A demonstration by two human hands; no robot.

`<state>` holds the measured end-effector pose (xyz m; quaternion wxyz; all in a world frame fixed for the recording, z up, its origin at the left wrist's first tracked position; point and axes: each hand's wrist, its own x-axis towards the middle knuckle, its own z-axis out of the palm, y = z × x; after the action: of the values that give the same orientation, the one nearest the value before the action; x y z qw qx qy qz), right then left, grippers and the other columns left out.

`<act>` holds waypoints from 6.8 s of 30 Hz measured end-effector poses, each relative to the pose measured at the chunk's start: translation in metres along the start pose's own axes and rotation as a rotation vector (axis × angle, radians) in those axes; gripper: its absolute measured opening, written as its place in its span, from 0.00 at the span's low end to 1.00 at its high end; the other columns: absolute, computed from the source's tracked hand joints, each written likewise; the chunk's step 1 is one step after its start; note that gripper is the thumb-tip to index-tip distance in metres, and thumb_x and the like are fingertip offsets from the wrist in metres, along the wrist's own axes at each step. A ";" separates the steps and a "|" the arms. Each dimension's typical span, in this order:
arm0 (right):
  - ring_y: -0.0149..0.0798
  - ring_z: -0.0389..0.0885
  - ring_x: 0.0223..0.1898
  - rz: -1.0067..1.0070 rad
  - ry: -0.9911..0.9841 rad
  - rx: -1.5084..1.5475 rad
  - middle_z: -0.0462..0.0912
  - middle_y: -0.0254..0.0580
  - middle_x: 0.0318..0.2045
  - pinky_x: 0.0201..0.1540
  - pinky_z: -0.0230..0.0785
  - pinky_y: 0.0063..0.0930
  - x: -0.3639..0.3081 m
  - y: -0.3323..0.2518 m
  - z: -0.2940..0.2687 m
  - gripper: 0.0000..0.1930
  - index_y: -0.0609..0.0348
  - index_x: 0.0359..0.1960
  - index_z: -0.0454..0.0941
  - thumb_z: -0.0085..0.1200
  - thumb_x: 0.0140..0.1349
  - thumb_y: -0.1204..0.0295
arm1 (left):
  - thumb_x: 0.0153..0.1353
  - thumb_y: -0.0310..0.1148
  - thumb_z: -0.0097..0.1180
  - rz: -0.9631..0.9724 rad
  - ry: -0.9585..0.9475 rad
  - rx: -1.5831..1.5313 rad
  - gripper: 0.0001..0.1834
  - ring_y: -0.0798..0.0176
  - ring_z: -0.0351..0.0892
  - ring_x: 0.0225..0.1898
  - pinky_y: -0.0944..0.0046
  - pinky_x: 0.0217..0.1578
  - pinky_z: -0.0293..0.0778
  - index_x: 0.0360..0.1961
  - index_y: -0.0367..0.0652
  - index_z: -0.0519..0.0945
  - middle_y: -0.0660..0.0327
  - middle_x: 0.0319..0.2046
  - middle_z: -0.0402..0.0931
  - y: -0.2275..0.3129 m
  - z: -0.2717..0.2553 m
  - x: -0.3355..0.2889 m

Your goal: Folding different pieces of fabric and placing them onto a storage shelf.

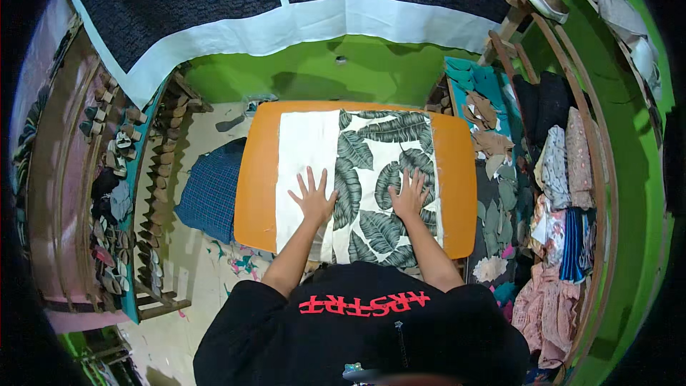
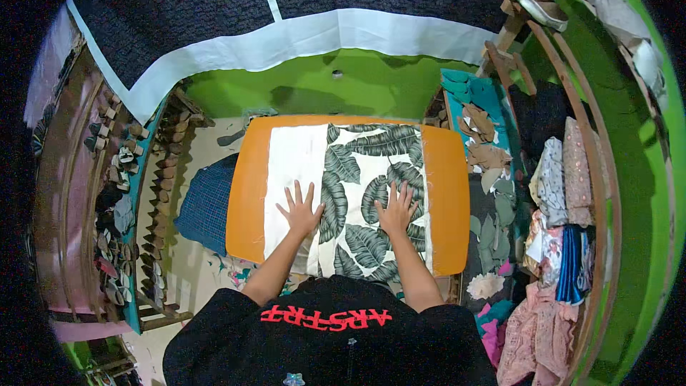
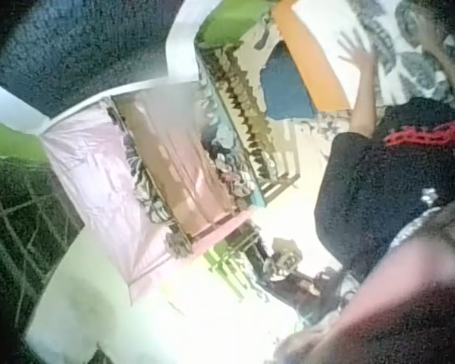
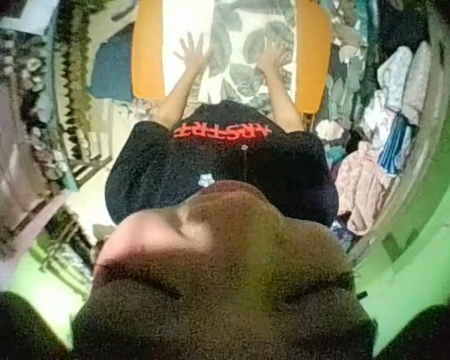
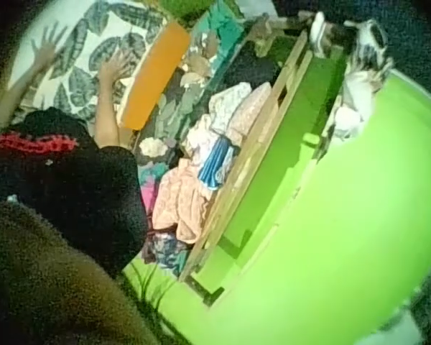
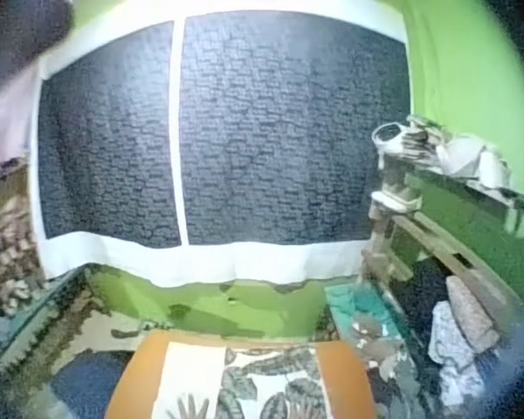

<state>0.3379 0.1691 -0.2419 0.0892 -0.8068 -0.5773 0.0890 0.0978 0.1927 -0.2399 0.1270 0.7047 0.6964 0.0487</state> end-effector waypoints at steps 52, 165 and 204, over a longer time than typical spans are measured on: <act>0.52 0.50 0.57 0.361 0.273 0.392 0.52 0.52 0.55 0.55 0.48 0.42 -0.209 0.025 0.008 0.22 0.62 0.48 0.62 0.51 0.48 0.73 | 0.48 0.43 0.51 0.241 0.184 -0.187 0.27 0.48 0.44 0.59 0.43 0.55 0.39 0.51 0.55 0.64 0.60 0.56 0.54 -0.128 -0.039 -0.110; 0.48 0.46 0.60 -0.059 0.217 0.242 0.52 0.46 0.58 0.58 0.35 0.48 0.027 0.015 -0.026 0.28 0.57 0.54 0.59 0.49 0.50 0.64 | 0.50 0.48 0.47 -0.048 0.259 -0.057 0.32 0.48 0.41 0.61 0.39 0.54 0.38 0.56 0.53 0.59 0.55 0.60 0.45 -0.042 -0.011 0.045; 0.38 0.74 0.33 0.082 0.055 0.553 0.77 0.42 0.29 0.38 0.63 0.28 -0.138 0.076 -0.062 0.09 0.58 0.30 0.76 0.53 0.43 0.75 | 0.55 0.35 0.45 -0.427 -0.467 -1.656 0.15 0.60 0.75 0.35 0.66 0.27 0.75 0.41 0.38 0.69 0.55 0.36 0.72 -0.148 -0.070 -0.023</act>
<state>0.3791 0.0120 -0.1946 0.3178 -0.7767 -0.4952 0.2248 -0.0637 0.1778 -0.2063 0.7417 0.2335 0.5103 0.3673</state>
